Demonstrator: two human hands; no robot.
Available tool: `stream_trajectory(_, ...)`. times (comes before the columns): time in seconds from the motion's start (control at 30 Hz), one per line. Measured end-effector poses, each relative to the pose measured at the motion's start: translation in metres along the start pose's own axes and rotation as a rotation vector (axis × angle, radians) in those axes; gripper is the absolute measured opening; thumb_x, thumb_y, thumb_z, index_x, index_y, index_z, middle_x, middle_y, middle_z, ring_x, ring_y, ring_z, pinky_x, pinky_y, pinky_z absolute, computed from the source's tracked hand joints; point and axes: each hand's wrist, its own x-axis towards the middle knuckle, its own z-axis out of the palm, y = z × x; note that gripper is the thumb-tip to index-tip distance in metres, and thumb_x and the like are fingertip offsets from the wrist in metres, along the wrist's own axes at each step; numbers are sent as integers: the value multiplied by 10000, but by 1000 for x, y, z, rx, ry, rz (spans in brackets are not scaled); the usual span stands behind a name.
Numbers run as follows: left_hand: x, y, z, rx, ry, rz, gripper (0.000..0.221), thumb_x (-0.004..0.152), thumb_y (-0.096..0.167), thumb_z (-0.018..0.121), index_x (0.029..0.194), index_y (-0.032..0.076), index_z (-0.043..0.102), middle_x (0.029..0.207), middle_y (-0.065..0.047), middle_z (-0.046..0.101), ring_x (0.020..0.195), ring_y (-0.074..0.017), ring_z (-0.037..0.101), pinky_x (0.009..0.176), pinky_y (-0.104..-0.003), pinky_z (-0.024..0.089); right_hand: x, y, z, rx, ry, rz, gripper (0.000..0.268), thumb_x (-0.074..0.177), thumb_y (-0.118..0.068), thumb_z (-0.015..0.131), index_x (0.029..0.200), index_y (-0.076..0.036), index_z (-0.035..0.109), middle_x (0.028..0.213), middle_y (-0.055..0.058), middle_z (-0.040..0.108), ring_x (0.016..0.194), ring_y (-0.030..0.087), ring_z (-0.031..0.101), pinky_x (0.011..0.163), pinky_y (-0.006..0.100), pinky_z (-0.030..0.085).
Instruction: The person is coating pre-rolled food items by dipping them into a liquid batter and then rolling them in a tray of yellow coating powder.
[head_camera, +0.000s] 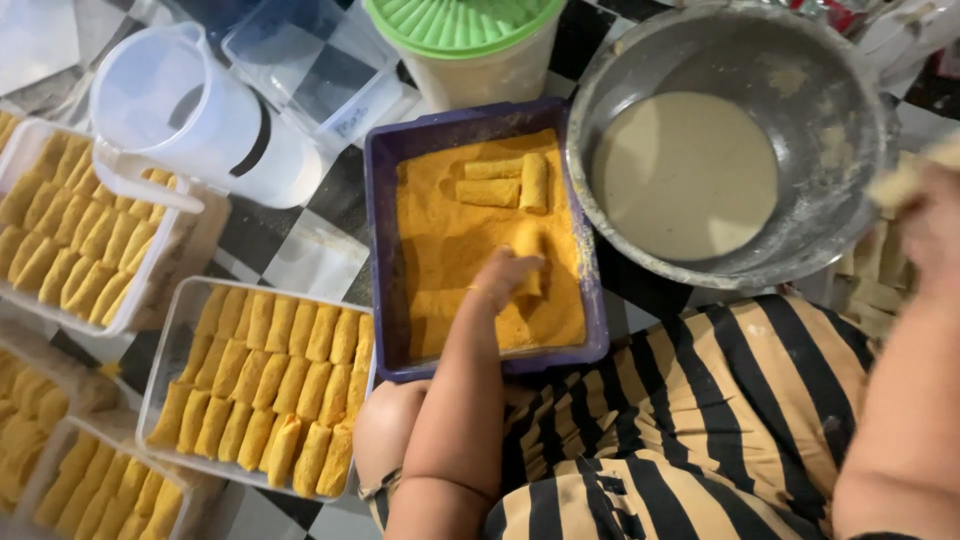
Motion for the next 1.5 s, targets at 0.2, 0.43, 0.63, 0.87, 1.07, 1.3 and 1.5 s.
stream_trajectory(0.2,66,-30,-38,-786,401,325,671,935,203,798,1490,149,426,1412,-125,553,1224,-271,611,1012,-401,537,117,92,122,-635,-67,-162,476,896,-433,778,1271,-144,736,1094,158,724,1053,403,682,788,522,537)
stream_trajectory(0.43,45,-9,-17,-501,560,446,566,916,146,795,1394,112,495,1287,-176,499,1179,-276,518,1053,-423,477,88,63,188,-933,-254,-170,503,856,-180,779,1318,10,722,1165,290,731,1134,478,694,902,599,565)
stream_trajectory(0.63,36,-3,3,-335,488,604,248,907,106,747,1128,94,634,1004,-53,642,957,-159,589,880,-292,494,121,108,204,45,-532,197,518,1028,-256,636,1435,48,534,1144,185,654,944,333,669,835,523,543)
stream_trajectory(0.87,35,-21,7,618,237,616,398,819,451,799,1166,314,663,1249,-7,587,1179,-296,618,943,-478,551,53,5,191,657,-466,272,199,1004,-160,613,1197,-118,594,772,-50,508,624,79,549,568,245,522)
stream_trajectory(1.07,-18,14,-9,953,-45,-36,804,901,665,575,1560,314,279,1648,-156,199,1482,-550,243,1073,-733,355,29,0,181,581,-536,326,378,1015,-202,609,1329,-20,507,1092,134,721,890,226,782,801,408,685)
stream_trajectory(1.3,32,-37,-4,1102,-171,3,949,882,761,530,1446,-2,510,1432,-254,586,1384,-431,511,1158,-540,406,37,6,190,414,-259,107,340,1009,-446,686,1218,-196,588,872,120,708,542,226,689,450,369,624)
stream_trajectory(1.5,-7,-8,-17,829,-238,14,755,914,614,622,1308,-29,660,1367,-272,633,1332,-409,569,1137,-473,458,-109,-123,192,100,-686,-155,732,812,20,720,1471,-104,426,1474,223,550,1232,408,643,946,411,580)
